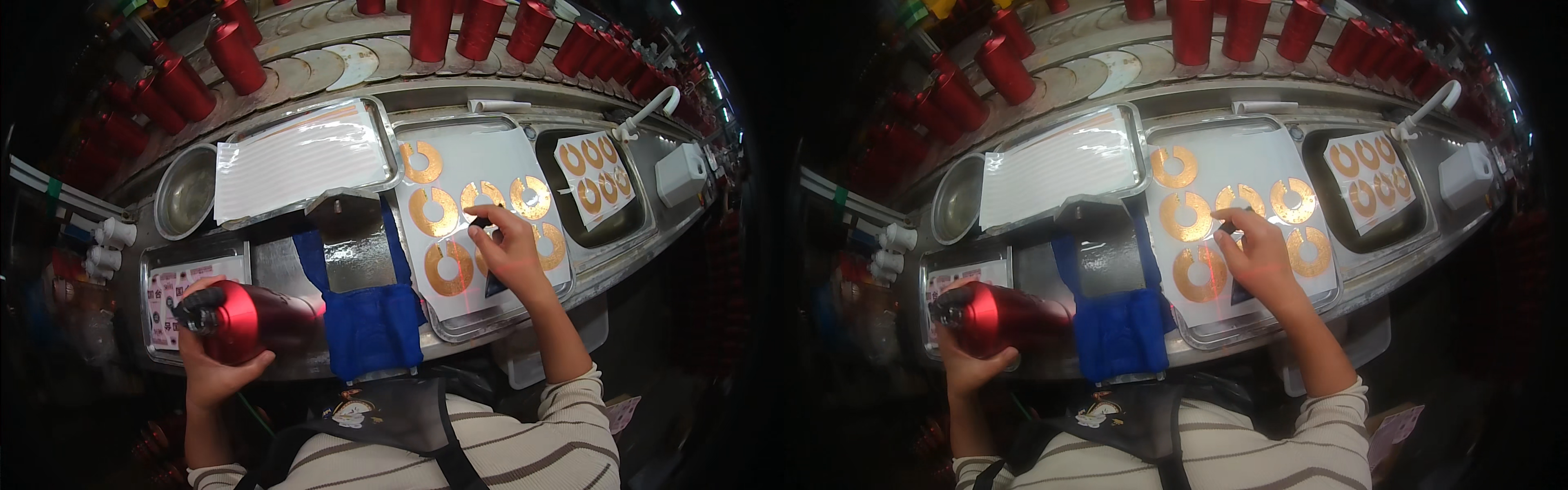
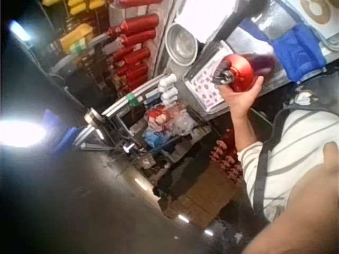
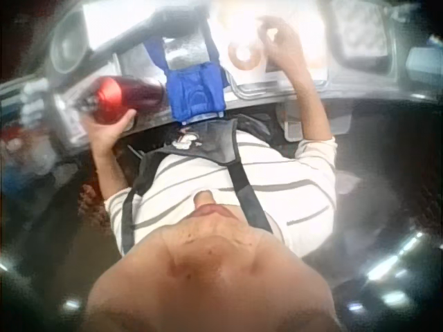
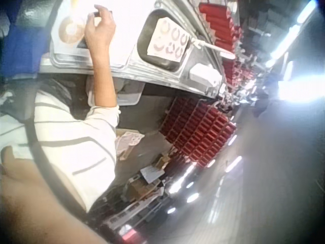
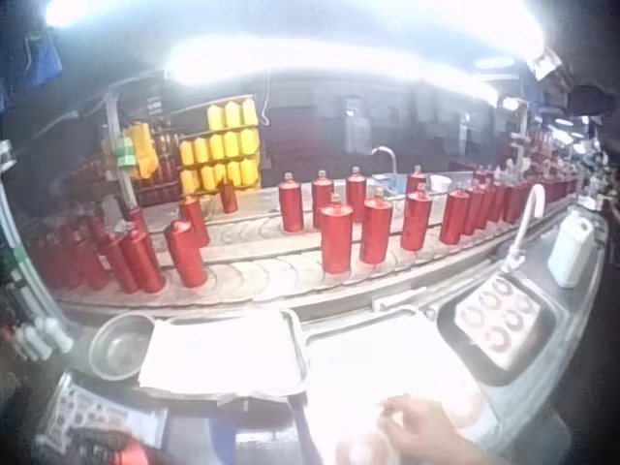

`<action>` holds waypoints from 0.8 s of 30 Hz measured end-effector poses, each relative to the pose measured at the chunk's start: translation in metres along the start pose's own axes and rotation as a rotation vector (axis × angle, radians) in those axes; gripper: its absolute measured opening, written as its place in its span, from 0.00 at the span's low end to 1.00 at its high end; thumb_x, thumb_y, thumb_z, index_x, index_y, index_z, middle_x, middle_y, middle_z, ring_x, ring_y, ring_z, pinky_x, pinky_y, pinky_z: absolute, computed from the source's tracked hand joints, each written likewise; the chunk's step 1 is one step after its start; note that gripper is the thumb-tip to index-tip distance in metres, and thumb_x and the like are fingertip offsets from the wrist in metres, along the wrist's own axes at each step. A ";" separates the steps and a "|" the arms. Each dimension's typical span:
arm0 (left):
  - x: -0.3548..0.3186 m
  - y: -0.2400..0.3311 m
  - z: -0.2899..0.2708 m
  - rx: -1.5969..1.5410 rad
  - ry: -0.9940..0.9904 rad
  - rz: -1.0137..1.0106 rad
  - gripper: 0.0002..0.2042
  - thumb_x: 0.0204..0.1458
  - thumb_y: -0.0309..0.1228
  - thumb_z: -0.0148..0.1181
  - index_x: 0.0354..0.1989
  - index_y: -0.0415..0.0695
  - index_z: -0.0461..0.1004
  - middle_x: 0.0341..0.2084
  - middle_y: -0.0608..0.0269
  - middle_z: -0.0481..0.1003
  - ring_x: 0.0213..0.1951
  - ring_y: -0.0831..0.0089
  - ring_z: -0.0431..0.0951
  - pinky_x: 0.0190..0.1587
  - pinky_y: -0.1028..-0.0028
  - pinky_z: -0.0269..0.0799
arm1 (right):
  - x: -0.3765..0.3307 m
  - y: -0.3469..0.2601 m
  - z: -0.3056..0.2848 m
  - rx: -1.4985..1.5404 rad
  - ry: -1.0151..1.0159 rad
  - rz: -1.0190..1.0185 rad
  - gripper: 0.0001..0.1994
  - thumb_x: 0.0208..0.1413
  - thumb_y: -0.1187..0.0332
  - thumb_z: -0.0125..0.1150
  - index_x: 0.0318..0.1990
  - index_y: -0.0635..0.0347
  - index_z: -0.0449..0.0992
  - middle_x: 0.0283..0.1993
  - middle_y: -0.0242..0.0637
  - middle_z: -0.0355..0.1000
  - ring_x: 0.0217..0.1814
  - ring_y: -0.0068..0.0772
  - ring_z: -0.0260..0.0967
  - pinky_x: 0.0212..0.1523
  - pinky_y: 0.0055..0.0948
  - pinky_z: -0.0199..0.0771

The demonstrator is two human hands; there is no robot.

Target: The person picks up red cylindrical cans from a tray, applies a gold circular sticker to the top rim, and then affixes a rectangular pink label to the side of the can. The labeled cans are placed back into a tray.

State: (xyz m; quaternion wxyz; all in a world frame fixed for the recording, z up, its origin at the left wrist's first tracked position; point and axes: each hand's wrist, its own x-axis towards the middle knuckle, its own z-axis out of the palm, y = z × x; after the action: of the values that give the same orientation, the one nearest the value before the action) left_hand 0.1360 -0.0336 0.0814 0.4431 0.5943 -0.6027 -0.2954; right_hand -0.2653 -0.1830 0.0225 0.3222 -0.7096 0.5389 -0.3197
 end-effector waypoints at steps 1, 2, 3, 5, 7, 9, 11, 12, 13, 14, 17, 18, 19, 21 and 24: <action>-0.006 -0.002 0.005 -0.065 -0.027 -0.064 0.46 0.28 0.32 0.82 0.62 0.38 0.64 0.57 0.54 0.67 0.57 0.62 0.71 0.61 0.63 0.67 | 0.017 0.008 0.002 -0.091 -0.016 -0.015 0.13 0.54 0.75 0.64 0.47 0.63 0.81 0.37 0.32 0.77 0.26 0.14 0.64 0.27 0.20 0.64; 0.002 0.012 0.013 -0.119 -0.043 -0.087 0.44 0.26 0.30 0.81 0.59 0.39 0.66 0.56 0.53 0.68 0.58 0.61 0.71 0.61 0.61 0.67 | 0.034 0.017 0.008 -0.067 -0.010 -0.002 0.13 0.54 0.70 0.62 0.46 0.61 0.80 0.35 0.44 0.77 0.36 0.43 0.74 0.40 0.36 0.72; 0.008 0.008 0.008 -0.032 -0.104 0.040 0.41 0.26 0.29 0.81 0.56 0.41 0.68 0.56 0.52 0.68 0.58 0.59 0.72 0.61 0.61 0.67 | 0.051 0.013 0.012 -0.141 -0.020 0.024 0.13 0.54 0.69 0.62 0.46 0.60 0.80 0.36 0.45 0.77 0.38 0.46 0.75 0.42 0.38 0.73; 0.016 0.008 0.006 -0.121 -0.202 -0.045 0.40 0.25 0.29 0.81 0.55 0.42 0.70 0.57 0.52 0.68 0.58 0.58 0.72 0.61 0.61 0.67 | 0.084 0.028 0.022 -0.225 -0.048 0.033 0.14 0.54 0.66 0.62 0.47 0.58 0.81 0.38 0.46 0.76 0.43 0.49 0.75 0.45 0.42 0.74; 0.020 0.012 -0.002 -0.185 -0.300 -0.007 0.40 0.25 0.27 0.81 0.55 0.43 0.70 0.59 0.54 0.68 0.60 0.59 0.71 0.62 0.62 0.66 | 0.106 0.029 0.038 -0.410 -0.071 0.033 0.15 0.54 0.63 0.63 0.48 0.52 0.83 0.42 0.46 0.74 0.44 0.50 0.75 0.47 0.42 0.74; 0.029 0.018 -0.005 -0.129 -0.357 0.077 0.41 0.26 0.26 0.81 0.56 0.44 0.70 0.61 0.56 0.66 0.61 0.59 0.70 0.63 0.62 0.66 | 0.118 0.036 0.045 -0.508 -0.076 0.081 0.16 0.53 0.61 0.64 0.50 0.46 0.83 0.45 0.46 0.73 0.46 0.51 0.75 0.48 0.41 0.75; 0.025 0.016 -0.004 -0.114 -0.278 0.062 0.45 0.27 0.28 0.82 0.61 0.45 0.66 0.63 0.55 0.65 0.64 0.60 0.67 0.64 0.62 0.64 | 0.129 0.048 0.042 -0.560 -0.082 0.146 0.18 0.51 0.57 0.66 0.51 0.39 0.84 0.48 0.47 0.71 0.48 0.52 0.75 0.50 0.42 0.75; 0.014 0.013 -0.001 -0.149 -0.213 0.020 0.47 0.27 0.28 0.83 0.63 0.45 0.64 0.63 0.55 0.64 0.65 0.60 0.66 0.65 0.62 0.63 | 0.132 0.059 0.033 -0.582 -0.078 0.142 0.18 0.51 0.56 0.66 0.51 0.39 0.84 0.48 0.47 0.71 0.49 0.52 0.75 0.50 0.42 0.74; 0.002 0.010 0.003 -0.186 -0.145 -0.026 0.50 0.28 0.29 0.83 0.65 0.46 0.61 0.64 0.55 0.63 0.65 0.61 0.65 0.66 0.62 0.62 | 0.135 0.070 0.024 -0.605 -0.079 0.136 0.18 0.50 0.56 0.67 0.50 0.39 0.85 0.48 0.48 0.71 0.49 0.52 0.75 0.51 0.42 0.74; -0.009 0.007 0.008 -0.368 -0.104 -0.090 0.57 0.28 0.31 0.85 0.70 0.44 0.52 0.66 0.52 0.60 0.67 0.60 0.63 0.69 0.61 0.58 | 0.134 0.074 0.013 -0.612 -0.052 0.175 0.18 0.49 0.55 0.68 0.49 0.40 0.85 0.48 0.48 0.71 0.50 0.53 0.75 0.52 0.42 0.74; -0.028 -0.007 0.013 -0.459 -0.051 -0.090 0.61 0.27 0.32 0.86 0.72 0.42 0.47 0.68 0.49 0.56 0.68 0.59 0.62 0.70 0.59 0.56 | 0.130 0.087 -0.029 -0.703 -0.038 0.205 0.21 0.48 0.56 0.69 0.52 0.40 0.84 0.49 0.50 0.71 0.53 0.53 0.73 0.53 0.42 0.73; -0.031 -0.010 0.015 -0.443 -0.002 -0.068 0.61 0.29 0.36 0.86 0.72 0.41 0.46 0.68 0.46 0.57 0.68 0.58 0.62 0.70 0.57 0.56 | 0.127 0.088 -0.038 -0.703 -0.019 0.223 0.22 0.47 0.56 0.70 0.53 0.42 0.83 0.50 0.51 0.72 0.54 0.53 0.72 0.54 0.42 0.73; -0.029 -0.015 0.015 -0.500 0.011 -0.019 0.61 0.30 0.38 0.85 0.72 0.41 0.46 0.67 0.46 0.58 0.68 0.57 0.63 0.70 0.56 0.56 | 0.124 0.091 -0.049 -0.703 0.000 0.237 0.23 0.47 0.56 0.70 0.54 0.43 0.83 0.51 0.52 0.72 0.56 0.54 0.72 0.56 0.43 0.72; -0.013 -0.029 0.010 -0.595 0.055 0.074 0.60 0.33 0.42 0.83 0.72 0.41 0.46 0.66 0.46 0.60 0.68 0.56 0.63 0.70 0.55 0.57 | 0.121 0.111 -0.057 -0.641 0.079 0.076 0.23 0.48 0.57 0.71 0.54 0.48 0.82 0.53 0.54 0.74 0.60 0.55 0.70 0.60 0.45 0.70; 0.026 -0.041 -0.009 -0.535 0.287 -0.073 0.18 0.56 0.26 0.64 0.49 0.36 0.63 0.59 0.45 0.68 0.58 0.63 0.73 0.59 0.65 0.71 | 0.120 0.049 -0.022 -0.366 0.047 0.011 0.19 0.51 0.61 0.70 0.52 0.52 0.82 0.46 0.47 0.78 0.50 0.45 0.76 0.49 0.37 0.74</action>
State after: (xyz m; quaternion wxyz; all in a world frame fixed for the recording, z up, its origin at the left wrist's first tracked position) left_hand 0.1650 -0.0626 0.0542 0.6535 0.5133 -0.4133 -0.3723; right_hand -0.2843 -0.3123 0.0086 0.1769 -0.7456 0.5995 -0.2312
